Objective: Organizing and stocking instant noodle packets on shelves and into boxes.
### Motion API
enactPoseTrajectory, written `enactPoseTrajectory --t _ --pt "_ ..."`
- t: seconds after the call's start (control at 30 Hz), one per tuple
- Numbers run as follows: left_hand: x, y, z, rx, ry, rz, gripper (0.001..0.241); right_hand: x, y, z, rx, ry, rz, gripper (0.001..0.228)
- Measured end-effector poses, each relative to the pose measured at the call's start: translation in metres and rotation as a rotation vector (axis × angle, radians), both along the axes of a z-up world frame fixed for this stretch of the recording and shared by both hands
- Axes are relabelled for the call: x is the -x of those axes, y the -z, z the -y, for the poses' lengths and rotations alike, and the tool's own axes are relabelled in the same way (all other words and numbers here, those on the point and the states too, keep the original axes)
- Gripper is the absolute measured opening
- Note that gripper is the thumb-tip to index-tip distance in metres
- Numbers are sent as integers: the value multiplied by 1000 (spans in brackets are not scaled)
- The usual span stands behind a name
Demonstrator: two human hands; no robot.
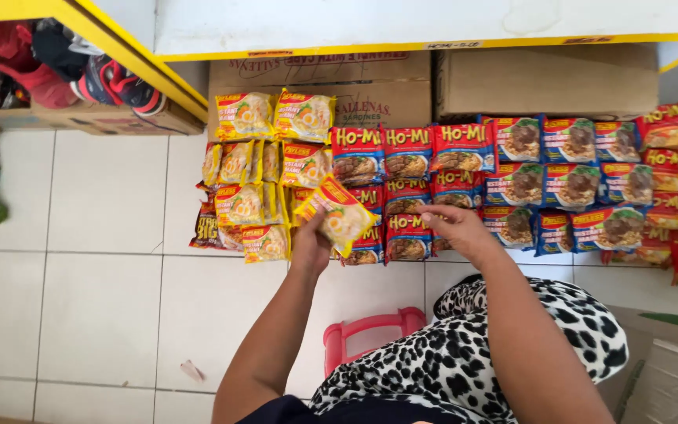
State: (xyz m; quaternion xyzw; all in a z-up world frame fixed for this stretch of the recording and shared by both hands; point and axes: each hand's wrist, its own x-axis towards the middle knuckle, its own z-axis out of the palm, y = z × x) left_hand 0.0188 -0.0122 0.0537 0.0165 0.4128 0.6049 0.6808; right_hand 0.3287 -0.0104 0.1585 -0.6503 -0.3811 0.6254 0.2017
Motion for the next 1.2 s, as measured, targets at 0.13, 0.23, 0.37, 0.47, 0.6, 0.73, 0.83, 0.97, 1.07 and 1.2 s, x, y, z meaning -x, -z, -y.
enactPoseTrajectory --t 0.13,0.23,0.37,0.47,0.6,0.73,0.83,0.97,1.07,1.2 --pt "-37 -24 6 -34 278 114 42 2 9 7 30 -47 32 59" --pt "-64 -15 8 -89 426 86 44 6 10 15 -58 -95 -83 80" --pt "-87 -8 7 -106 569 -65 51 5 12 21 7 -67 -169 94" --pt "-90 -13 7 -104 621 -184 52 3 16 22 -58 -23 -237 87" --pt "-76 -16 -8 3 531 -271 46 2 6 21 -50 56 -211 77" --pt "-27 89 -48 130 146 -355 40 0 13 22 -93 81 -246 77" --pt "12 148 -87 287 -82 -496 40 -1 17 20 -105 96 -288 77" --pt "34 155 -115 448 -220 -402 31 -1 23 22 -100 99 -328 75" --pt "38 156 -131 454 -262 -348 33 0 26 19 -97 87 -332 75" --pt "47 185 -145 372 -326 -268 39 3 23 17 -88 82 -311 74"
